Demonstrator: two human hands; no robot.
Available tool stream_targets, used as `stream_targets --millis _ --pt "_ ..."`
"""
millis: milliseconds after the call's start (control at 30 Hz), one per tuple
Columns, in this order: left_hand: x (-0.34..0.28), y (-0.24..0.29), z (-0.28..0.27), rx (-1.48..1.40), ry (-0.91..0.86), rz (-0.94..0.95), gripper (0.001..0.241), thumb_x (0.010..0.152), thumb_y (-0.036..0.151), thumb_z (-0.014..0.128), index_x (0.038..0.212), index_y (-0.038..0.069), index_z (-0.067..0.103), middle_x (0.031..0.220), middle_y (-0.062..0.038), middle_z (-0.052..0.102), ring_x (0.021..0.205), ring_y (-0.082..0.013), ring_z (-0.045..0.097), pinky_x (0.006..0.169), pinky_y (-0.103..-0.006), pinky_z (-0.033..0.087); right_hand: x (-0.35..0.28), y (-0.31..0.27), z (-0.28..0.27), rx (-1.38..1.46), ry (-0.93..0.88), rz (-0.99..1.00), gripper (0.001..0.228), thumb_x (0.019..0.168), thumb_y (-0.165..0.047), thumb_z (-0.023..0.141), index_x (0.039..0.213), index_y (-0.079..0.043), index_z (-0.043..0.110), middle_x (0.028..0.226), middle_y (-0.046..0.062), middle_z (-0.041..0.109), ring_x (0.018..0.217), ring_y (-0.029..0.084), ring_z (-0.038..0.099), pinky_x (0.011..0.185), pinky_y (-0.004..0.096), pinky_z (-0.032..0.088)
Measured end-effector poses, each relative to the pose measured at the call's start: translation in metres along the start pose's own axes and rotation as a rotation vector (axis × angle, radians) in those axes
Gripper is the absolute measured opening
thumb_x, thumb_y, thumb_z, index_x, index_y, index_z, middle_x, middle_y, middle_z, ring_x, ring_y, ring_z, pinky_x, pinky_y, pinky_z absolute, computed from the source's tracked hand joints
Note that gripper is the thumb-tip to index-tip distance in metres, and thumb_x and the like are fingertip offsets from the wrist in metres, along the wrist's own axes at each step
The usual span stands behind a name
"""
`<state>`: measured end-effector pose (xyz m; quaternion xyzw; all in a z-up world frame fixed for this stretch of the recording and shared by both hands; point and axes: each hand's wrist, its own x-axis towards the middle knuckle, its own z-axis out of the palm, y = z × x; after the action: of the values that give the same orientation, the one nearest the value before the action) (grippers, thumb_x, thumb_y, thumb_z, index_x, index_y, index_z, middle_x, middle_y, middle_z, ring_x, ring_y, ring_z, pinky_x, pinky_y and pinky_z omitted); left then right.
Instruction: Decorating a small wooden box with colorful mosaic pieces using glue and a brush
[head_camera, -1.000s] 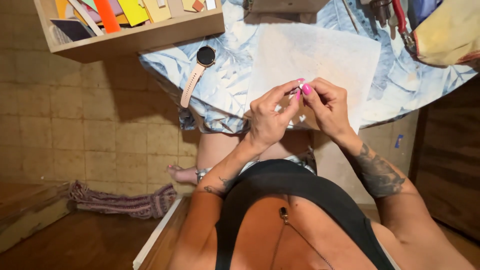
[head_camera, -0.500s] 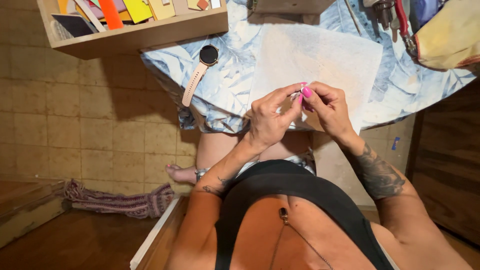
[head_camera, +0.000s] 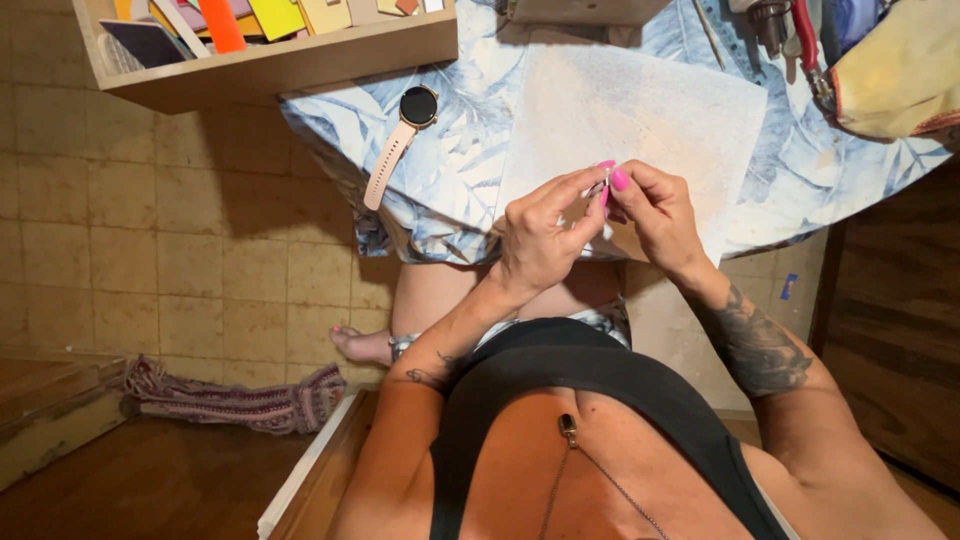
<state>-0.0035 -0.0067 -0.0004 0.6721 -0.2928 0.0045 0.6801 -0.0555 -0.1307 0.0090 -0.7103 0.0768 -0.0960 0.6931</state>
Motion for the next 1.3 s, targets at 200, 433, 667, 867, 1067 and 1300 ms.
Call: stream_targets --millis 200,433,667,867,1067,1300 --pt "-0.005 -0.011 0.001 0.117 0.031 0.088 0.023 0.075 0.006 0.059 0.098 0.010 0.061 0.093 -0.008 0.064 0.088 -0.0236 0.062 0.076 -0.0322 0.051 0.022 0.009 -0.019 -0.387 -0.070 -0.142 0.027 0.092 -0.016 0.048 0.069 -0.004 0.056 0.049 0.004 0.042 0.051 0.008 0.034 0.047 0.022 0.033" --pt "-0.015 -0.015 -0.012 0.761 -0.182 0.184 0.028 0.079 0.015 0.060 0.106 0.011 0.056 0.113 -0.007 0.055 0.107 -0.0263 0.053 0.098 -0.0480 0.027 0.075 0.029 -0.031 -1.427 -0.317 -0.783 0.026 0.089 -0.014 0.050 0.065 -0.006 0.046 0.061 0.006 0.037 0.055 0.020 0.034 0.051 0.031 0.031" --pt "-0.016 -0.026 -0.008 0.742 -0.163 0.165 0.025 0.081 0.022 0.055 0.102 0.012 0.060 0.106 -0.010 0.058 0.105 -0.0238 0.053 0.102 -0.0505 0.015 0.067 0.034 -0.062 -1.109 -0.807 -0.984 0.019 0.077 -0.011 0.031 0.067 -0.004 0.046 0.068 0.009 0.043 0.065 0.028 0.044 0.051 0.035 0.037" --pt "-0.004 -0.014 -0.009 0.669 -0.105 0.197 0.026 0.080 0.024 0.056 0.103 0.010 0.059 0.099 -0.008 0.061 0.099 -0.0223 0.057 0.103 -0.0481 0.014 0.066 -0.004 -0.094 -1.301 -0.672 -1.020 0.016 0.081 -0.009 0.036 0.068 -0.005 0.044 0.065 0.006 0.038 0.063 0.024 0.042 0.058 0.030 0.037" --pt "0.023 0.030 -0.009 -0.112 -0.250 -0.287 0.021 0.076 0.021 0.065 0.092 0.008 0.063 0.084 -0.009 0.065 0.082 -0.0215 0.064 0.071 -0.0273 0.051 0.035 -0.006 -0.066 -1.153 -0.168 -1.106 0.015 0.083 -0.007 0.051 0.073 0.000 0.060 0.069 0.011 0.051 0.055 0.024 0.049 0.050 0.031 0.040" --pt "0.044 0.018 0.011 -0.349 -0.259 -0.391 0.014 0.072 0.015 0.068 0.085 0.008 0.066 0.071 -0.006 0.066 0.067 -0.0069 0.061 0.059 -0.0189 0.052 0.037 -0.044 -0.057 -1.183 -0.038 -1.265 0.014 0.081 -0.007 0.053 0.080 -0.001 0.066 0.071 0.009 0.055 0.056 0.020 0.050 0.050 0.030 0.041"
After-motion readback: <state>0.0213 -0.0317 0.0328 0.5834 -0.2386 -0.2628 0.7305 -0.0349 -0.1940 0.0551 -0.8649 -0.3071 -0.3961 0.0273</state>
